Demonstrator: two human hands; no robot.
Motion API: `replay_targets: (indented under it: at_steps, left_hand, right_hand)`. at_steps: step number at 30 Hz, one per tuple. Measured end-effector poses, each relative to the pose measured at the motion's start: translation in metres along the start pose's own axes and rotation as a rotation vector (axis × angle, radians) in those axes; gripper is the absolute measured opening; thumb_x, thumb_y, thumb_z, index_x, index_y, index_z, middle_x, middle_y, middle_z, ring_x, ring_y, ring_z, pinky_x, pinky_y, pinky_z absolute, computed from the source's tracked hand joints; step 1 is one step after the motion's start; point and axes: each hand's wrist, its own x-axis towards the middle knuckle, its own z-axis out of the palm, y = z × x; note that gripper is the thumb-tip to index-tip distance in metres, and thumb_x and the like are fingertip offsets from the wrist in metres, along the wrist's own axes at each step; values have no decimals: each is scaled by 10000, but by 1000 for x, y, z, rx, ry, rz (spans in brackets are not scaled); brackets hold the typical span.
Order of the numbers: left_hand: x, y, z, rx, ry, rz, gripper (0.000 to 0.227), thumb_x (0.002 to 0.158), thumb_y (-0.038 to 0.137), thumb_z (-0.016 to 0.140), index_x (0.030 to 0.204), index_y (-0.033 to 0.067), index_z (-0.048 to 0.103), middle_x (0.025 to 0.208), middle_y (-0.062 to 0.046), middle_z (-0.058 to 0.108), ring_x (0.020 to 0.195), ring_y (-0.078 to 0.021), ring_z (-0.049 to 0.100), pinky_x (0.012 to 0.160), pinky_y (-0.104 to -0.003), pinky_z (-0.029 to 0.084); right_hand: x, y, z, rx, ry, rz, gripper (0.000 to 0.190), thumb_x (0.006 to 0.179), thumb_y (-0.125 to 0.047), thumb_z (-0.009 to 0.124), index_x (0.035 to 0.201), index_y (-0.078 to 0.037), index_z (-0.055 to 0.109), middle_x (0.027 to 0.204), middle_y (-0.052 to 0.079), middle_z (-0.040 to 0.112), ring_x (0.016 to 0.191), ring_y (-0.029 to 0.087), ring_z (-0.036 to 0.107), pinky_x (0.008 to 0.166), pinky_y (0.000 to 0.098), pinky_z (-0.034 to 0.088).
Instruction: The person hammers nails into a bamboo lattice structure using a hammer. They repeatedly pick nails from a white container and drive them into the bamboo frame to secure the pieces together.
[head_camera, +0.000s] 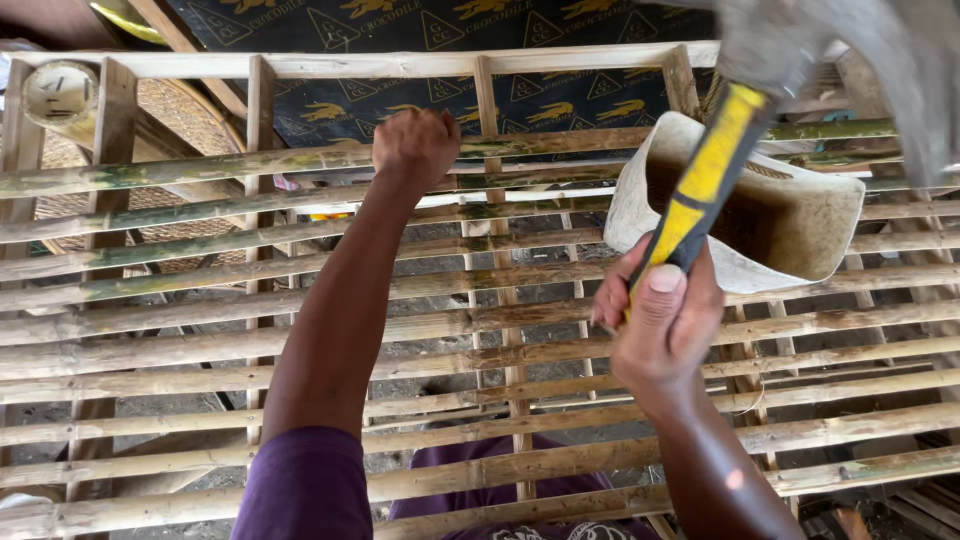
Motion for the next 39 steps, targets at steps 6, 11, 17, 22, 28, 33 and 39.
replay_targets:
  at_steps: [6,11,17,22,28,33,39]
  left_hand:
    - [-22,5,-1,-70,-213,-84,607,1118,431,285,955,60,738,877,-145,734,749,-235,727,701,-417,627]
    - [-1,-4,-2,167,-13,174,472,1046,405,360,965,81,694,822,-143,678,663,-229,676,572,-416,605]
    - [-4,-3,5,-35,-133,-37,536,1092,437,363,950,24,673,840,-142,707,627,-184,672,542,-356,599]
    - [-26,12,-7,-215,442,143,449,1124,385,416,959,119,737,928,-73,735,809,-215,666,744,-382,541]
    - [-125,153,8,-389,785,1003,377,900,89,649,1274,56,610,1224,-134,675,1174,-273,617,1003,-450,487]
    - [-159,190,-17,-85,427,1043,396,864,-26,665,1244,82,688,1054,-98,733,1020,-227,684,1079,-447,473]
    - [-198,103,-70,-383,-127,710,173,1025,121,587,1026,73,753,945,-133,753,777,-209,763,789,-369,652]
  right_hand:
    - [49,-18,41,-613,-412,541,468,1130,-435,411,960,-29,568,620,48,553,478,173,539,436,340,393]
    - [38,-11,12,297,19,260,329,1146,-372,468,1127,-46,511,729,20,503,549,167,474,535,378,445]
    - [30,22,39,-752,-433,553,353,1127,-352,483,1008,-30,566,643,51,535,568,225,543,544,414,418]
    - [-16,18,-13,-117,-116,689,338,1108,-290,446,968,-7,565,605,36,500,469,145,479,412,346,427]
    - [-59,-8,-90,142,123,282,358,1158,-379,400,1060,-47,491,675,11,472,497,110,469,432,312,453]
    - [-66,-28,-116,264,190,289,442,1206,-455,385,1054,-47,465,691,15,456,524,106,460,464,302,450]
    - [-84,-2,-118,193,-5,394,405,1107,-438,390,988,-66,496,616,13,449,425,127,453,330,327,441]
